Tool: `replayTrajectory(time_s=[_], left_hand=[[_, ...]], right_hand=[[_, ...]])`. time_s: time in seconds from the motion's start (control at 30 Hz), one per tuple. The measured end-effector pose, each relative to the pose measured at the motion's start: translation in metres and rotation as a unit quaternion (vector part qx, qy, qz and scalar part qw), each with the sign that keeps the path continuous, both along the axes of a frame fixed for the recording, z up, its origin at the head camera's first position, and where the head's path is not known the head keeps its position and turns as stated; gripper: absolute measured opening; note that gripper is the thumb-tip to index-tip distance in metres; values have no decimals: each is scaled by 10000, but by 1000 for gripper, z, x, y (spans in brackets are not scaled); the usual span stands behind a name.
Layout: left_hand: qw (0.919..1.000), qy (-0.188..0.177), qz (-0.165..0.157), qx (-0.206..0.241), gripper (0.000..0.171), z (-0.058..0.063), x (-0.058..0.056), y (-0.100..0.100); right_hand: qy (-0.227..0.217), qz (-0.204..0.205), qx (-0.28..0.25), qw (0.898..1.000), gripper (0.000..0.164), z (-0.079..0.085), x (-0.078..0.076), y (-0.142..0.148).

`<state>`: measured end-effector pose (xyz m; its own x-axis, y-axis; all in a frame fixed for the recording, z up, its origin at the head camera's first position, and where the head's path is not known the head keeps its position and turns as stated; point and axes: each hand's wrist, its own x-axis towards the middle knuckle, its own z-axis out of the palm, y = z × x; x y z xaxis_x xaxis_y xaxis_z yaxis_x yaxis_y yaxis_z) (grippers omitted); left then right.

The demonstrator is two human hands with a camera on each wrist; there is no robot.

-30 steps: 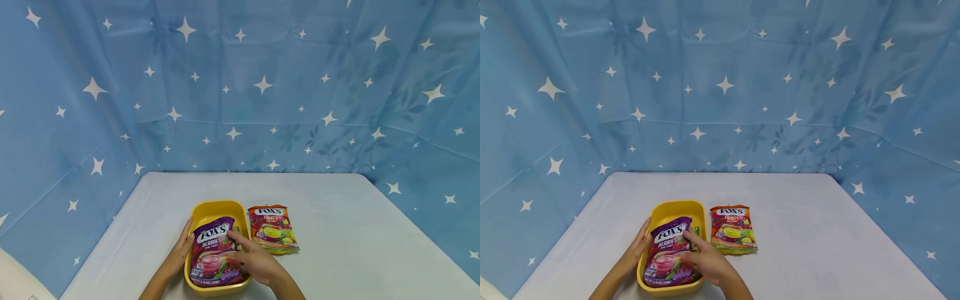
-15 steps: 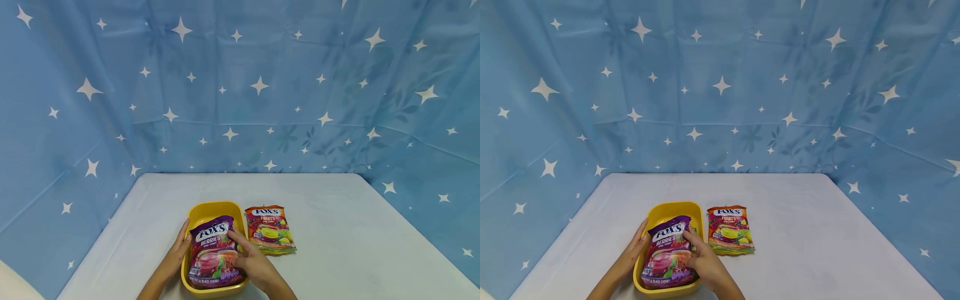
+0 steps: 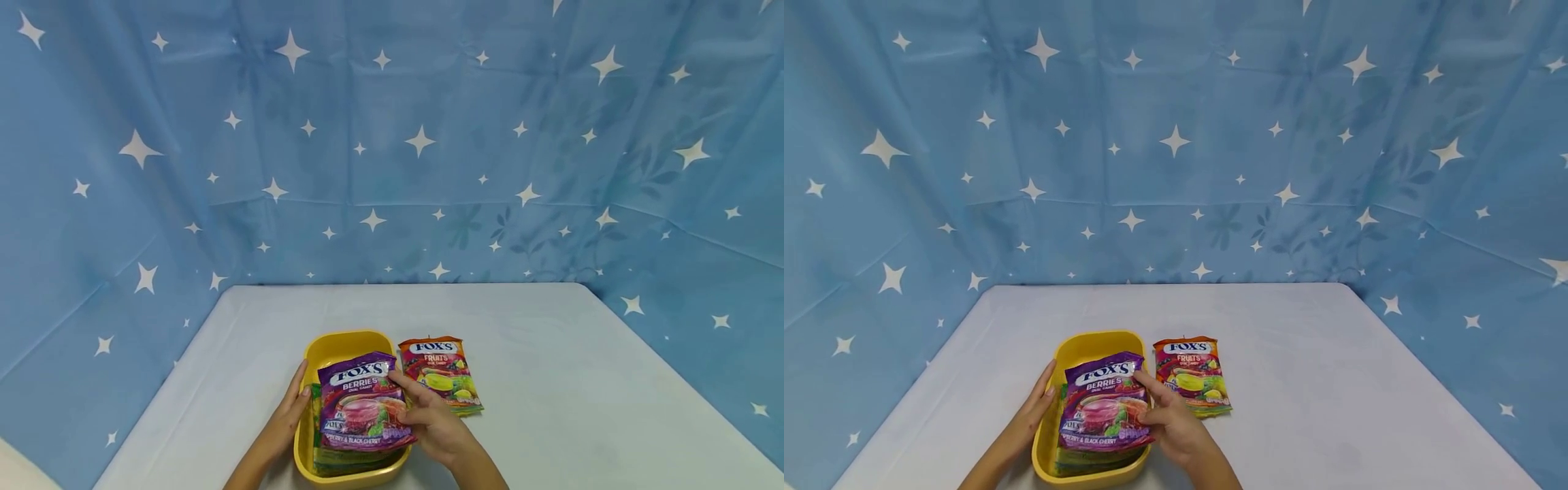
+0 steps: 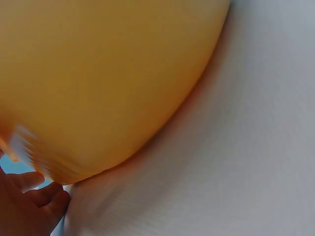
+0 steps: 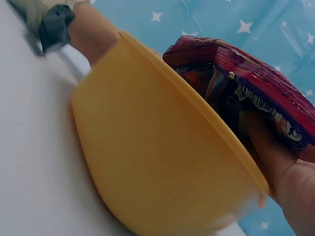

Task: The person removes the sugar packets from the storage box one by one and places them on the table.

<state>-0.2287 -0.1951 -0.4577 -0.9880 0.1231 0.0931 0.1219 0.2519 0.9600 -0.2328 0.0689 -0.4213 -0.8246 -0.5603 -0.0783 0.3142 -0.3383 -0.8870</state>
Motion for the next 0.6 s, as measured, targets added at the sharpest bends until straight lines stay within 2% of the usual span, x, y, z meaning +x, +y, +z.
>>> replayTrajectory(time_s=[0.27,0.47,0.6], left_hand=[[9999,2,-160,19,56,3,1,0],[9998,3,-219,-45,56,3,-1,1],[9992,-282,-266,128,58,4,1,4]], right_hand=[[17,-85,-106,9999,68,9,-14,41],[505,-243,146,9983,69,16,-25,84],[731,-317,127,9967,69,10,-31,115]])
